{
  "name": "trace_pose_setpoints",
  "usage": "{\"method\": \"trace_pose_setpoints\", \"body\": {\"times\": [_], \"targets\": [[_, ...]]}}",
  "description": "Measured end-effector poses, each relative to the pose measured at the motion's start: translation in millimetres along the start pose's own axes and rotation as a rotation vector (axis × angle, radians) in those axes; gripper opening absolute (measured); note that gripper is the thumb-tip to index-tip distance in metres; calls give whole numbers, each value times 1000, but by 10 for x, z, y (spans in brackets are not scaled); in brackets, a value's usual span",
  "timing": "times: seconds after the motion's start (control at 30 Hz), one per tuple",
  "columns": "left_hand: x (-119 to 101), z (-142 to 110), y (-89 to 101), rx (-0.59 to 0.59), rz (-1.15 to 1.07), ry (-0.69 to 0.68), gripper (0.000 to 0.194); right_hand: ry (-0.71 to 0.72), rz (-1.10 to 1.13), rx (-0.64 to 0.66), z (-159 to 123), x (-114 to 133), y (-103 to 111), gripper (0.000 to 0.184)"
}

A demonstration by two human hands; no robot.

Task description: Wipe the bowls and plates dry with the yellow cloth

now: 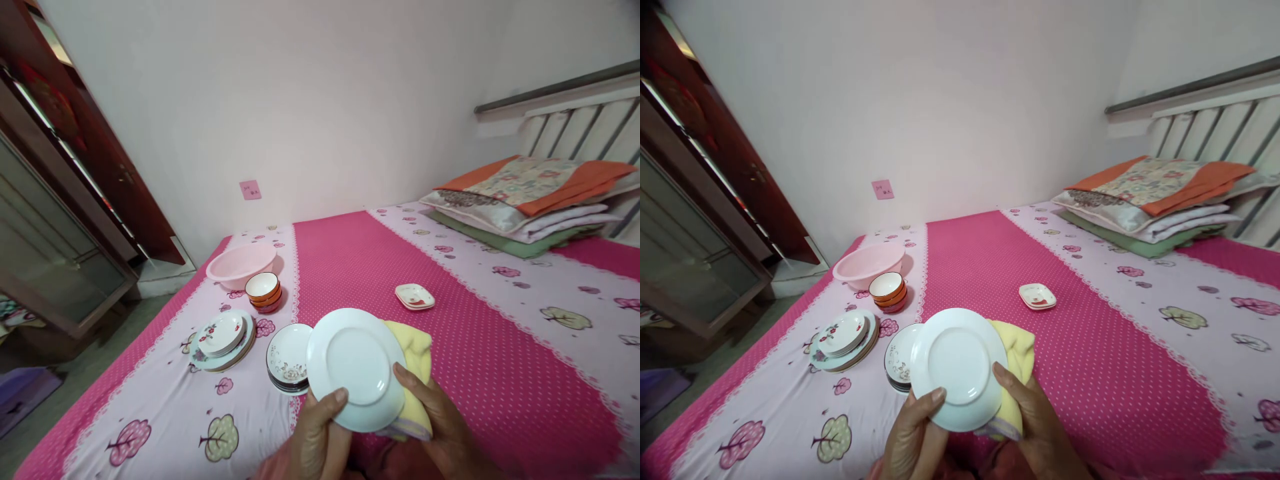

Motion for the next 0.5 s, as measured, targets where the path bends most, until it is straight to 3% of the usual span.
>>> {"method": "trace_pose_setpoints", "body": {"times": [0.07,0.13,0.2,0.33,0.4,0.5], "targets": [[-41,-27,-29,-27,14,18,82,-150,116,-12,-9,-70,27,41],[-75,-66,-12,-50,21,40,79,-258,148,-118,-21,-141,122,43],[-93,-104,19,-44,12,44,79,-265,87,-246,-23,-171,245,45],[-79,-124,36,0,10,26,81,-269,37,-347,-44,-115,403,58],[-52,-116,17,10,32,38,82,-186,-63,-352,-76,16,424,55],[-8,-155,-7,-25,68,83,81,263,-324,-136,-115,358,294,47]]}}
Point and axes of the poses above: each hand's wrist, its own z-axis towards the middle knuckle, its own y-axis out of the back of the hand, x = y × z, the point moved 3 cm from there along z, towards the middle knuckle, and after that the axes turned 10 degrees about x, right-handed, at the moved point
